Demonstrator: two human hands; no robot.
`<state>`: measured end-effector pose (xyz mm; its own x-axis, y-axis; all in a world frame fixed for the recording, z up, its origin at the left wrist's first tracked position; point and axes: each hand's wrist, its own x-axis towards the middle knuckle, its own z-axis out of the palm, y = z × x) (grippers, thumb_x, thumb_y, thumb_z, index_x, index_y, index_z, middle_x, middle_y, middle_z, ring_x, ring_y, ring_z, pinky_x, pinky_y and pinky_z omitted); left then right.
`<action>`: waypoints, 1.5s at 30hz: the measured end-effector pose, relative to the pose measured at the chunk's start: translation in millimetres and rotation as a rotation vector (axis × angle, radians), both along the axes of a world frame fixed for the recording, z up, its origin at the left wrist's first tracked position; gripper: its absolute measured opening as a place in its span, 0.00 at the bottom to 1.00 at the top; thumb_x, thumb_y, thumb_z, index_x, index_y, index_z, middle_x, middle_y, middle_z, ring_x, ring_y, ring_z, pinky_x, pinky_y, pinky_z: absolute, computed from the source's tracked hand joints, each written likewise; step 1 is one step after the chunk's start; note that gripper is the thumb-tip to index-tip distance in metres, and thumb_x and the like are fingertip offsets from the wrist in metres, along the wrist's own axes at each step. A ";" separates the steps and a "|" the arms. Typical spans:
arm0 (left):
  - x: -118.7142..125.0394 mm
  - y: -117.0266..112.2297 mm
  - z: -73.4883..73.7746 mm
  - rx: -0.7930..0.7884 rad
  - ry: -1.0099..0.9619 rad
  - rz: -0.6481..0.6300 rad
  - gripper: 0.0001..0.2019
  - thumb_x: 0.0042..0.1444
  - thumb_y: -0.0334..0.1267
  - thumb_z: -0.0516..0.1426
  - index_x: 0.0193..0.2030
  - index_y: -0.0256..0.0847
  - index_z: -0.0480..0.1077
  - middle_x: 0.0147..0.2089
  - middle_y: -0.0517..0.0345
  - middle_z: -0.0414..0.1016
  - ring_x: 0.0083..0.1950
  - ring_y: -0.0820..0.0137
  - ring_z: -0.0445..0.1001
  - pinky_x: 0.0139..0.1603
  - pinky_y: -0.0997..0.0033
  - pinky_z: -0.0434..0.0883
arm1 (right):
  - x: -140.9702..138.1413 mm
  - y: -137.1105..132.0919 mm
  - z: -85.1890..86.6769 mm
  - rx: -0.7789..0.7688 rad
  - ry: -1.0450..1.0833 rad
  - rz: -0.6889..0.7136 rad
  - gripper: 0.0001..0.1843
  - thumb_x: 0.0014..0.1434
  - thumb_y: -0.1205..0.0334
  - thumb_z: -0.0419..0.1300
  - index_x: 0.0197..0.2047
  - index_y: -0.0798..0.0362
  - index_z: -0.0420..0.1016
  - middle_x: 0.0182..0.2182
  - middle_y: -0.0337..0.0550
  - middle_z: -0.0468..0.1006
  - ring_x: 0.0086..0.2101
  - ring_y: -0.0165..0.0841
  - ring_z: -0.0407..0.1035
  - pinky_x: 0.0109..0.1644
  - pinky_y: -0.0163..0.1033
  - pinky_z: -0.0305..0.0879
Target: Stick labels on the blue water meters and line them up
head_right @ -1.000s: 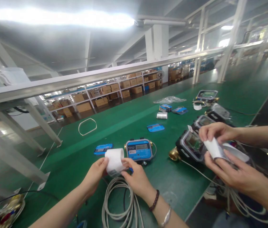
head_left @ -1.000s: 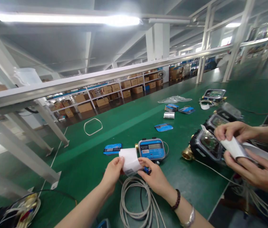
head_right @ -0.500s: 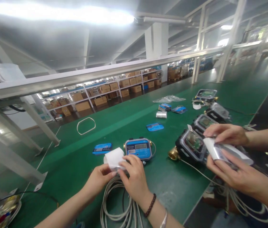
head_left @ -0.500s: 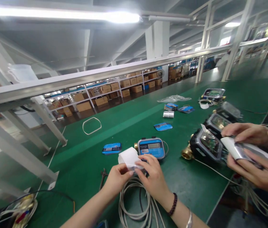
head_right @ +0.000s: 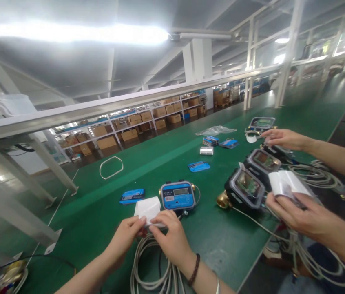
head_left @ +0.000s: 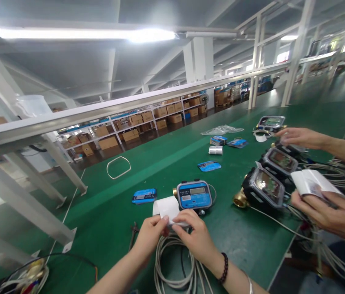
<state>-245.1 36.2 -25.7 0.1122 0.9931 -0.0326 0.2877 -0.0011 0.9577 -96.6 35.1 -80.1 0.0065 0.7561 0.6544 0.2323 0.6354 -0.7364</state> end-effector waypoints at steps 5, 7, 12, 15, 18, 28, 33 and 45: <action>0.6 -2.3 -3.0 -0.062 -0.087 -0.013 0.29 0.38 0.65 0.59 0.21 0.36 0.68 0.21 0.60 0.64 0.27 0.71 0.61 0.33 0.71 0.61 | 0.2 -0.6 1.0 0.058 0.032 -0.005 0.04 0.54 0.68 0.62 0.32 0.50 0.77 0.31 0.42 0.75 0.35 0.36 0.69 0.40 0.41 0.68; 1.5 -0.2 -5.7 -0.073 -0.110 -0.010 0.29 0.37 0.66 0.60 0.20 0.36 0.68 0.21 0.60 0.64 0.26 0.72 0.61 0.32 0.71 0.61 | 0.8 -1.1 1.4 0.131 0.005 0.006 0.06 0.55 0.68 0.61 0.30 0.48 0.77 0.31 0.42 0.76 0.36 0.36 0.69 0.40 0.42 0.68; -9.1 6.1 2.1 -0.106 0.064 0.097 0.30 0.37 0.67 0.57 0.26 0.36 0.70 0.25 0.53 0.72 0.26 0.68 0.68 0.30 0.68 0.66 | 4.2 -2.2 0.9 0.211 -0.036 -0.006 0.08 0.55 0.67 0.61 0.27 0.46 0.77 0.42 0.43 0.76 0.47 0.41 0.67 0.50 0.48 0.65; -28.7 -22.7 24.3 -0.105 0.223 0.152 0.31 0.40 0.58 0.59 0.45 0.34 0.73 0.45 0.42 0.77 0.38 0.58 0.75 0.39 0.62 0.70 | 11.2 -2.6 1.1 0.136 0.080 -0.063 0.05 0.54 0.64 0.62 0.27 0.48 0.76 0.41 0.44 0.76 0.45 0.41 0.68 0.49 0.48 0.65; -43.3 -85.4 47.4 -0.067 0.631 0.026 0.33 0.44 0.49 0.59 0.58 0.36 0.68 0.52 0.40 0.75 0.50 0.50 0.73 0.53 0.54 0.66 | 20.3 -0.5 0.3 0.052 0.197 -0.112 0.05 0.54 0.59 0.61 0.28 0.50 0.75 0.36 0.45 0.75 0.40 0.40 0.69 0.49 0.48 0.64; -16.2 -169.9 19.1 -0.012 1.198 0.115 0.26 0.50 0.31 0.53 0.59 0.33 0.65 0.55 0.40 0.72 0.54 0.55 0.72 0.55 0.59 0.67 | 2.8 -35.5 3.0 -0.281 0.407 0.026 0.14 0.54 0.51 0.60 0.38 0.53 0.75 0.34 0.45 0.77 0.35 0.36 0.70 0.42 0.44 0.67; -42.2 -178.3 26.6 0.170 1.116 0.194 0.23 0.47 0.35 0.57 0.53 0.36 0.71 0.50 0.45 0.76 0.49 0.55 0.76 0.51 0.60 0.72 | -6.1 -86.5 23.7 -0.535 0.468 0.303 0.27 0.49 0.49 0.65 0.51 0.50 0.71 0.31 0.40 0.74 0.33 0.35 0.71 0.38 0.40 0.68; -70.2 -239.3 -0.1 0.412 0.663 0.718 0.23 0.46 0.45 0.62 0.51 0.45 0.73 0.47 0.55 0.79 0.46 0.58 0.77 0.50 0.65 0.73 | -42.0 -120.9 58.5 -0.762 0.372 0.695 0.23 0.48 0.52 0.63 0.45 0.51 0.64 0.27 0.37 0.73 0.30 0.33 0.69 0.36 0.38 0.65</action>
<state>-315.3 -203.2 -25.8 -0.4218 0.7678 0.4823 0.8147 0.0875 0.5732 -138.6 -85.7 -21.6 -0.4774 0.8767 0.0589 -0.3185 -0.1102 -0.9415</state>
